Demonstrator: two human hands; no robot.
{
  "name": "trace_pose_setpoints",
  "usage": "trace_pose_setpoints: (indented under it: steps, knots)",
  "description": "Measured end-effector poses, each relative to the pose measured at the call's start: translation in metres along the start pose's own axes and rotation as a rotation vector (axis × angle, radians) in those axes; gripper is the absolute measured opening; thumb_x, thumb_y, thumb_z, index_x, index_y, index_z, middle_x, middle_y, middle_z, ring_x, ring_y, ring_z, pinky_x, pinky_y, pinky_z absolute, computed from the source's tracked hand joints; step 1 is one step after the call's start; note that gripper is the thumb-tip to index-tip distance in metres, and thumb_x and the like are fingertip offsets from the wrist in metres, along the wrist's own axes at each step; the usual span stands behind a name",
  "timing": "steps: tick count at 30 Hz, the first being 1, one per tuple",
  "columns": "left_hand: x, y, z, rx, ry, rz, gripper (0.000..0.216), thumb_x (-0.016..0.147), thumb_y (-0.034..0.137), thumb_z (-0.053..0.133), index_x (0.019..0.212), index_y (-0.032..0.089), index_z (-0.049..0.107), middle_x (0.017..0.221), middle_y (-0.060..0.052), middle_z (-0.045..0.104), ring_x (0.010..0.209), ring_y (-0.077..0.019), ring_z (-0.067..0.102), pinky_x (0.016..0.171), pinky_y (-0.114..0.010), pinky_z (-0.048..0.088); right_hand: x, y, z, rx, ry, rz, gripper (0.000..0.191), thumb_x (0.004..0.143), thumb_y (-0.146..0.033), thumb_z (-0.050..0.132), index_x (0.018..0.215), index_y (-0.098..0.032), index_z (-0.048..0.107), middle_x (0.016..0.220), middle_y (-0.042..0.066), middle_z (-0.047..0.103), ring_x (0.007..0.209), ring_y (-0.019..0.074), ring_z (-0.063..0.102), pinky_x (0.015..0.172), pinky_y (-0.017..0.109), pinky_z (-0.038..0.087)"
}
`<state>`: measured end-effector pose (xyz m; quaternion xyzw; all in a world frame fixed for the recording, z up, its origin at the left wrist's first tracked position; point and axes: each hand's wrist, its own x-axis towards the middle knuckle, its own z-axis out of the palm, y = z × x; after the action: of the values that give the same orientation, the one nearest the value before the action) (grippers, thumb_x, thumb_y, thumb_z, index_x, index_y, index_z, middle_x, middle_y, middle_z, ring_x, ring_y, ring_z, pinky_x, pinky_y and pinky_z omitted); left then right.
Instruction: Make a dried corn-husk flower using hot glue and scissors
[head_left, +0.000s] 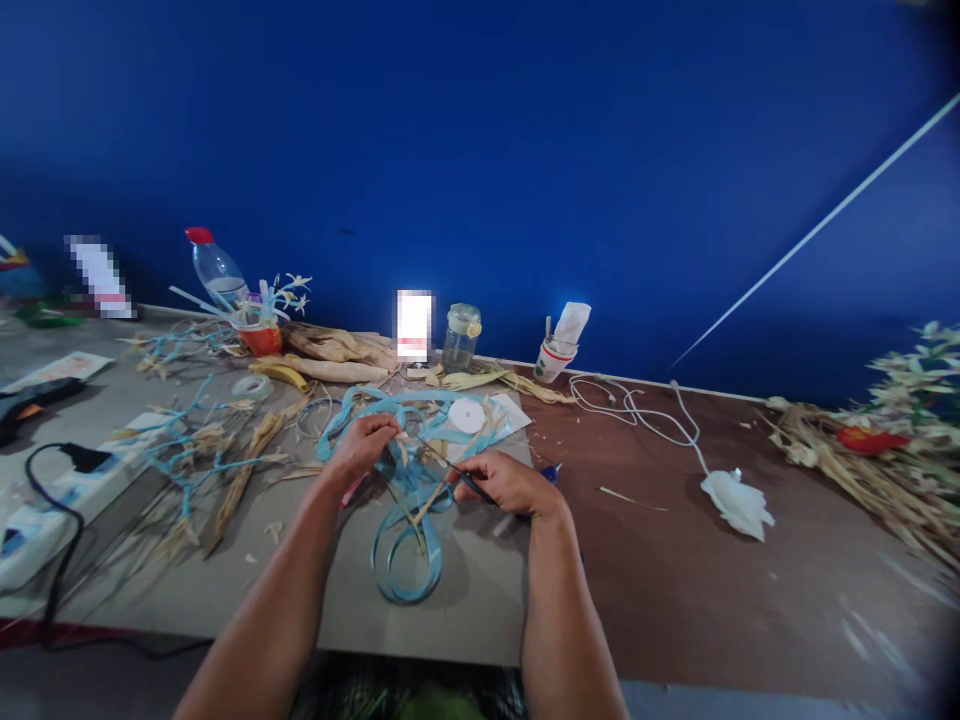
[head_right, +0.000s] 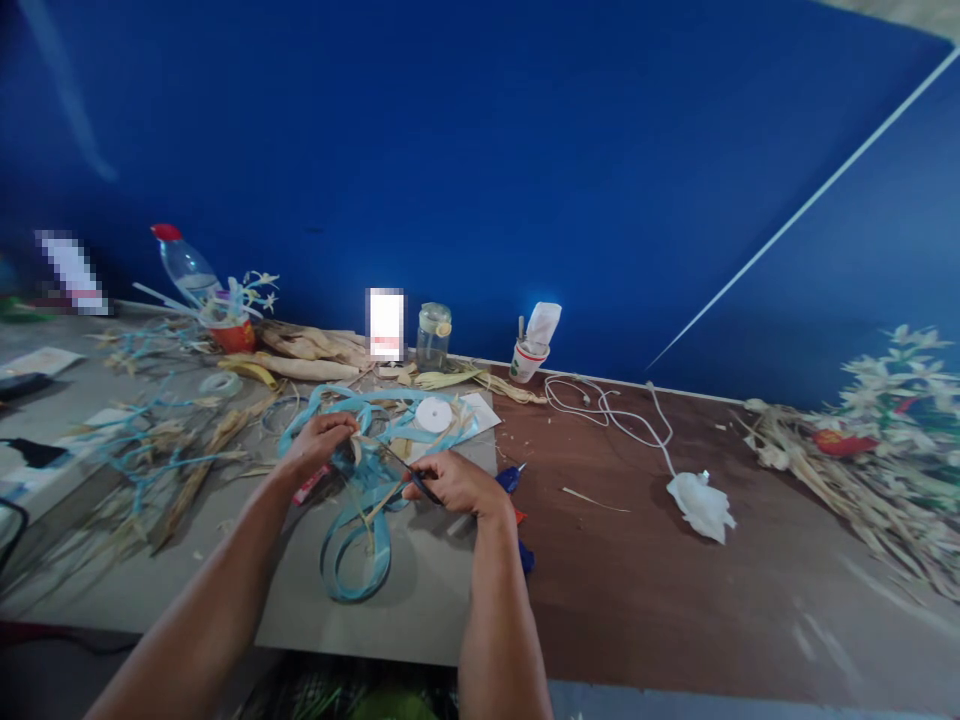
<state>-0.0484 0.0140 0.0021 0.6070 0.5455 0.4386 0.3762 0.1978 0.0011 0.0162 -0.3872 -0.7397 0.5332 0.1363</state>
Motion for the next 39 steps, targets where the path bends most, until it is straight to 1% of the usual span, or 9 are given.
trace_pose_setpoints:
  steps: [4, 8, 15, 17, 20, 24, 26, 34, 39]
  knots:
    - [0.000, 0.003, 0.000, -0.012, 0.002, 0.006, 0.016, 0.064, 0.026, 0.051, 0.052, 0.018, 0.058, 0.052, 0.001, 0.049, 0.052, -0.0133, 0.043, 0.049, -0.023, 0.032, 0.000, 0.000, 0.000, 0.032, 0.017, 0.033, 0.038, 0.067, -0.042, 0.069, 0.090, -0.012, 0.069, 0.060, -0.003, 0.052, 0.054, 0.0084, 0.039, 0.051, 0.019, 0.031]
    - [0.000, 0.006, 0.000, -0.038, 0.023, 0.001, 0.017, 0.063, 0.027, 0.051, 0.050, 0.018, 0.056, 0.049, 0.002, 0.046, 0.050, -0.0131, 0.041, 0.049, -0.023, 0.030, 0.001, 0.004, 0.000, 0.114, 0.034, 0.051, 0.042, 0.070, -0.041, 0.067, 0.100, -0.012, 0.067, 0.064, -0.002, 0.056, 0.054, 0.0081, 0.041, 0.053, 0.019, 0.033]
    - [0.000, 0.006, 0.000, -0.063, 0.008, -0.006, 0.018, 0.064, 0.028, 0.051, 0.048, 0.018, 0.054, 0.049, 0.002, 0.045, 0.050, -0.0126, 0.039, 0.050, -0.024, 0.030, 0.002, 0.007, 0.000, 0.112, -0.016, 0.049, 0.041, 0.069, -0.043, 0.068, 0.099, -0.014, 0.067, 0.066, -0.001, 0.058, 0.056, 0.0085, 0.043, 0.053, 0.020, 0.034]
    - [0.001, 0.005, 0.000, -0.079, 0.032, -0.003, 0.018, 0.064, 0.028, 0.052, 0.049, 0.018, 0.056, 0.050, 0.002, 0.046, 0.050, -0.0127, 0.040, 0.050, -0.024, 0.031, 0.004, 0.006, 0.002, 0.164, 0.058, 0.051, 0.043, 0.068, -0.044, 0.068, 0.098, -0.013, 0.066, 0.066, -0.001, 0.057, 0.055, 0.0084, 0.043, 0.053, 0.020, 0.034]
    - [0.002, 0.002, 0.000, -0.137, 0.091, 0.011, 0.016, 0.065, 0.031, 0.056, 0.058, 0.018, 0.062, 0.054, 0.001, 0.050, 0.055, -0.0134, 0.044, 0.053, -0.023, 0.034, 0.010, 0.007, 0.004, 0.214, 0.247, 0.035, 0.046, 0.068, -0.047, 0.066, 0.098, -0.012, 0.065, 0.064, -0.001, 0.055, 0.055, 0.0092, 0.043, 0.053, 0.021, 0.034]
    - [0.003, -0.002, 0.002, -0.219, 0.182, 0.009, 0.022, 0.068, 0.037, 0.060, 0.077, 0.018, 0.068, 0.068, 0.000, 0.058, 0.066, -0.0147, 0.051, 0.061, -0.023, 0.039, 0.019, 0.011, 0.004, 0.077, 0.479, 0.029, 0.045, 0.070, -0.047, 0.063, 0.098, -0.012, 0.065, 0.058, -0.003, 0.051, 0.054, 0.0107, 0.042, 0.053, 0.022, 0.034]
    - [0.003, -0.003, 0.004, -0.230, 0.189, 0.016, 0.026, 0.068, 0.038, 0.061, 0.082, 0.018, 0.069, 0.069, -0.001, 0.059, 0.068, -0.0151, 0.052, 0.063, -0.023, 0.040, 0.022, 0.011, 0.005, 0.025, 0.544, 0.029, 0.041, 0.072, -0.045, 0.061, 0.097, -0.013, 0.065, 0.060, -0.002, 0.052, 0.055, 0.0114, 0.043, 0.053, 0.022, 0.035]
    - [0.006, -0.010, 0.013, -0.348, 0.197, -0.058, 0.036, 0.062, 0.044, 0.069, 0.086, 0.016, 0.069, 0.076, -0.004, 0.065, 0.073, -0.0171, 0.057, 0.068, -0.026, 0.043, 0.027, 0.008, 0.011, -0.014, 0.567, -0.005, 0.035, 0.075, -0.040, 0.059, 0.102, -0.018, 0.063, 0.078, 0.002, 0.065, 0.069, 0.0161, 0.057, 0.067, 0.026, 0.045]
    - [0.004, -0.006, 0.014, -0.509, 0.267, -0.135, 0.039, 0.055, 0.042, 0.076, 0.083, 0.016, 0.065, 0.072, -0.002, 0.066, 0.065, -0.0138, 0.058, 0.061, -0.024, 0.042, 0.025, 0.004, 0.012, -0.027, 0.578, -0.001, 0.035, 0.075, -0.041, 0.059, 0.103, -0.020, 0.063, 0.084, 0.003, 0.067, 0.074, 0.0177, 0.059, 0.071, 0.028, 0.046]
